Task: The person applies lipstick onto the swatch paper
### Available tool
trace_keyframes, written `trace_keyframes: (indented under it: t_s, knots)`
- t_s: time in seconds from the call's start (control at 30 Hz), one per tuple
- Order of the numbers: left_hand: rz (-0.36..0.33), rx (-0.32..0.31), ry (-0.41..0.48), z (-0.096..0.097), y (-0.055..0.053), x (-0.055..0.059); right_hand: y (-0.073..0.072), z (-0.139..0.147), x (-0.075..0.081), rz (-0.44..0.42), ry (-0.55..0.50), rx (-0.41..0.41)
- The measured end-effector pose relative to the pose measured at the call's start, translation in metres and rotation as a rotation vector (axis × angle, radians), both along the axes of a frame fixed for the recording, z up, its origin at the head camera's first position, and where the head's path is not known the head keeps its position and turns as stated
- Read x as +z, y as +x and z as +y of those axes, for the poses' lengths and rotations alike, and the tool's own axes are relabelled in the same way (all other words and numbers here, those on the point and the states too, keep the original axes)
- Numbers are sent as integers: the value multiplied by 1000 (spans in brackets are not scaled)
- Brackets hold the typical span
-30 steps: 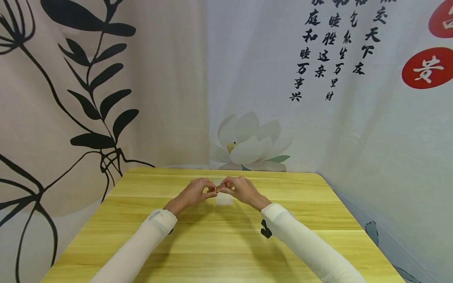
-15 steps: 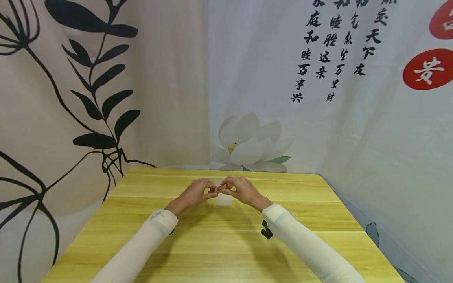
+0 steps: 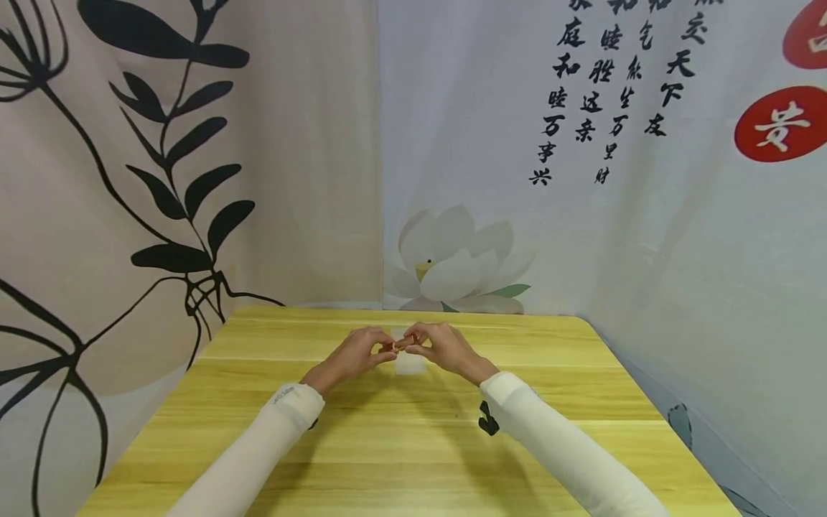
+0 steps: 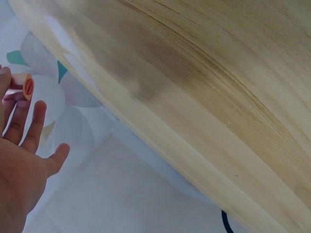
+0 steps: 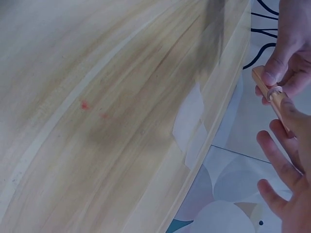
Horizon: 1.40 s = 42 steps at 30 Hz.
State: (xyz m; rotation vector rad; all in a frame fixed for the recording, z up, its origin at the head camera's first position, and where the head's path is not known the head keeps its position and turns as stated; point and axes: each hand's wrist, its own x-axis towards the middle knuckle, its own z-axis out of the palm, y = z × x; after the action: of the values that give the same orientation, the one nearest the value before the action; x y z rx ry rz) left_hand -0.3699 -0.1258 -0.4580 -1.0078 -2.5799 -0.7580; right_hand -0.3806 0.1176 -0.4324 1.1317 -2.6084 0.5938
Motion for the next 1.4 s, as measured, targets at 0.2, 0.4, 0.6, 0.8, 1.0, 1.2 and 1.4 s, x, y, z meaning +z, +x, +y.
trace_keyframes:
  t_s: [0.2,0.4,0.6,0.8,1.0,1.2,1.4]
  knots:
    - [-1,-2,8,-2,0,1,0,1,2,7,-5,17]
    - [2,6,2,-2,0,3,-1,2,4,8,-6,17]
    - [2,11,-14,-2,-2,3,1,3,6,17,-8,24]
    - [-5,20,-23,-1,-3,3,1,5,7,-4,-1,4]
    - [-12,27,-25,-2,-3,1,0,7,5,-5,-10,-5]
    - [-15,46,-30,-3,-3,-1,1,9,5,-18,-31,-3]
    - [-15,46,-27,-5,-1,-4,4,13,4,-34,-57,-2]
